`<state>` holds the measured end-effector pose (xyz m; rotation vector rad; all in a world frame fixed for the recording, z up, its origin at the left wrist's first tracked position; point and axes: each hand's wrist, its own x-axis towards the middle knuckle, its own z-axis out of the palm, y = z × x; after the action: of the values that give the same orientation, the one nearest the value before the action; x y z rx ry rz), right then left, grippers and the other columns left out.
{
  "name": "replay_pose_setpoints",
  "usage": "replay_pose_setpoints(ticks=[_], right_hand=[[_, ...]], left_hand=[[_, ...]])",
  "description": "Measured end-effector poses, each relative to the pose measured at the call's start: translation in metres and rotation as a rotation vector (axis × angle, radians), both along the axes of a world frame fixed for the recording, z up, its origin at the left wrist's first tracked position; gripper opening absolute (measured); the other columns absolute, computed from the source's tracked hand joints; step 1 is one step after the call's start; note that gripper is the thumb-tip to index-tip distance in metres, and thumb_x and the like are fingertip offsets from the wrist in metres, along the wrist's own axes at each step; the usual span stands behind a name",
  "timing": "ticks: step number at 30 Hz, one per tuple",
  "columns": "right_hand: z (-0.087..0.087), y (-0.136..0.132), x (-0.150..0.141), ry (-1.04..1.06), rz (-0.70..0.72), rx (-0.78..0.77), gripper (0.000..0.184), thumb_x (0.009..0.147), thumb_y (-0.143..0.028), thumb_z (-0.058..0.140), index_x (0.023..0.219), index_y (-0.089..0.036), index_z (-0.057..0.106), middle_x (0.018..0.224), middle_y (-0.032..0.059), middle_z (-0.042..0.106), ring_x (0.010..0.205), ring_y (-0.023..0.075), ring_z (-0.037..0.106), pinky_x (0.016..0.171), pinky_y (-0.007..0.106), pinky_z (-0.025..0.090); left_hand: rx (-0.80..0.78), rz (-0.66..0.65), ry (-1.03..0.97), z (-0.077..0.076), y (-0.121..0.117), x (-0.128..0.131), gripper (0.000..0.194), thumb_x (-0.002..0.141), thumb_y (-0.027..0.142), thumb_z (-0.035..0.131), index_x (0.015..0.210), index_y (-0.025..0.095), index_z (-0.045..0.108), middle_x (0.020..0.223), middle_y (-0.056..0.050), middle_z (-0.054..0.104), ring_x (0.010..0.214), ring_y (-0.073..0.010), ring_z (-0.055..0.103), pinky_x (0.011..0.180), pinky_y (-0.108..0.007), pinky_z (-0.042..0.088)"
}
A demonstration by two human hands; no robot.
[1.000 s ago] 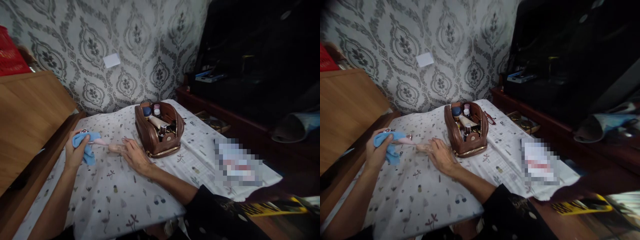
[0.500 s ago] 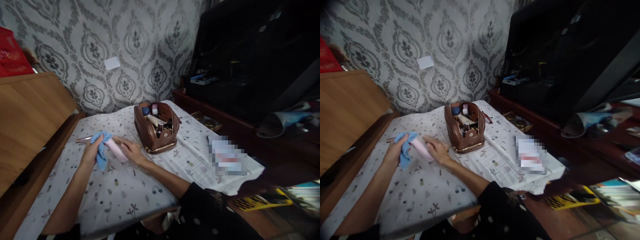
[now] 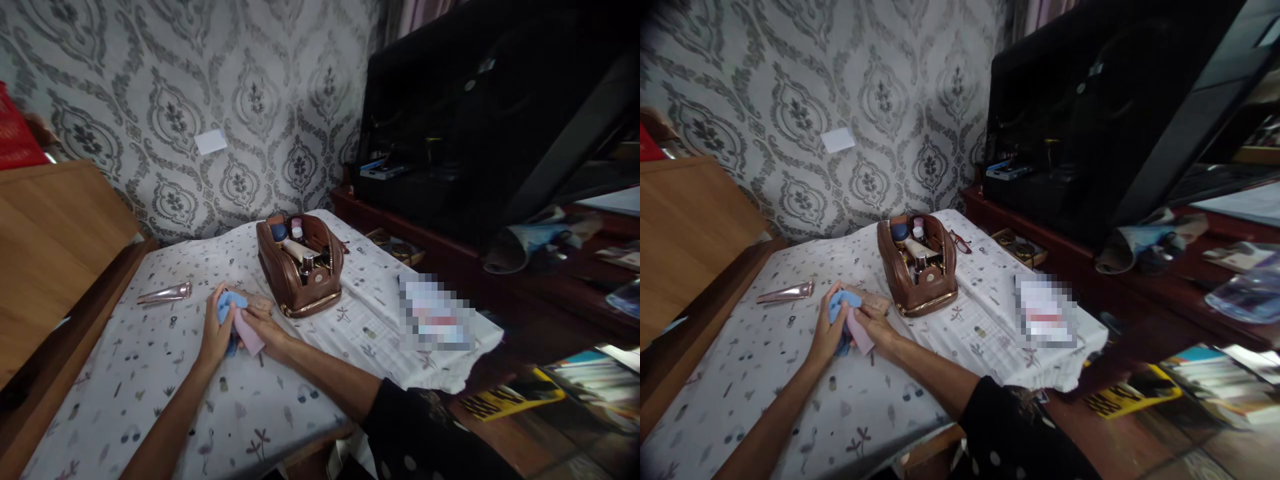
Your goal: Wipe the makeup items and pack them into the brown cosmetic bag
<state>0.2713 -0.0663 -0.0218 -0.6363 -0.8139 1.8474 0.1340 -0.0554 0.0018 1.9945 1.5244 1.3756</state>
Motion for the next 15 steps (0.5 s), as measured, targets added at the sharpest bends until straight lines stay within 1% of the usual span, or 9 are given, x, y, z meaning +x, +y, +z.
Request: replay_pose_setpoints(ticks=[2,5,7,9,11,13,15], right_hand=[[0.001,0.001,-0.002,0.028,-0.039,-0.008,0.043,0.075,-0.051,0.078,0.103,-0.020,0.066,0.081,0.0008,0.066,0.067,0.0153,0.061,0.057,0.027,0.050],[0.005,0.002,-0.001,0.097,-0.068,-0.019,0.035,0.075,-0.044,0.077,0.101,-0.021,0.069,0.088,0.0016,0.071,0.078,0.0176,0.066,0.067,0.029,0.053],[0.007,0.003,0.002,0.133,-0.091,-0.049,0.032,0.073,-0.039,0.078,0.098,-0.020,0.070,0.088,0.0014,0.072,0.080,0.0169,0.067,0.074,0.029,0.053],[0.007,0.004,0.004,0.143,-0.120,-0.087,0.031,0.070,-0.035,0.080,0.094,-0.019,0.071,0.084,0.0009,0.072,0.077,0.0153,0.066,0.074,0.027,0.052],[0.006,0.006,0.006,0.132,-0.135,-0.102,0.029,0.069,-0.035,0.080,0.090,-0.018,0.070,0.080,0.0006,0.071,0.073,0.0146,0.065,0.072,0.026,0.052],[0.005,0.006,0.006,0.098,-0.129,-0.081,0.028,0.070,-0.037,0.080,0.087,-0.018,0.069,0.078,0.0006,0.070,0.072,0.0150,0.065,0.069,0.026,0.052],[0.004,0.005,0.006,0.042,-0.112,-0.007,0.032,0.072,-0.044,0.079,0.088,-0.018,0.069,0.075,0.0008,0.069,0.069,0.0156,0.065,0.064,0.027,0.052]], left_hand=[[0.032,-0.023,0.088,-0.006,-0.006,0.005,0.057,0.098,0.049,0.048,0.152,0.031,0.041,0.159,-0.012,0.035,0.150,-0.0274,0.031,0.122,-0.049,0.029],[0.063,-0.031,0.204,-0.011,-0.014,0.011,0.064,0.099,0.048,0.047,0.158,0.037,0.027,0.169,-0.008,0.011,0.156,-0.0298,0.013,0.124,-0.054,0.023],[0.121,-0.067,0.293,-0.010,-0.018,0.013,0.069,0.099,0.049,0.047,0.161,0.036,0.020,0.170,-0.009,0.004,0.157,-0.0326,0.006,0.123,-0.059,0.019],[0.197,-0.129,0.384,-0.009,-0.021,0.015,0.072,0.098,0.051,0.046,0.162,0.034,0.016,0.171,-0.010,0.003,0.157,-0.0354,0.004,0.123,-0.062,0.015],[0.259,-0.180,0.444,-0.008,-0.023,0.018,0.069,0.100,0.048,0.043,0.162,0.033,0.017,0.171,-0.011,0.006,0.157,-0.0359,0.005,0.123,-0.063,0.014],[0.281,-0.162,0.460,-0.006,-0.022,0.020,0.061,0.102,0.041,0.041,0.160,0.032,0.026,0.170,-0.010,0.010,0.157,-0.0350,0.007,0.123,-0.062,0.015],[0.269,-0.095,0.436,-0.004,-0.020,0.020,0.052,0.102,0.036,0.041,0.154,0.030,0.040,0.169,-0.010,0.014,0.156,-0.0344,0.011,0.123,-0.061,0.018]])
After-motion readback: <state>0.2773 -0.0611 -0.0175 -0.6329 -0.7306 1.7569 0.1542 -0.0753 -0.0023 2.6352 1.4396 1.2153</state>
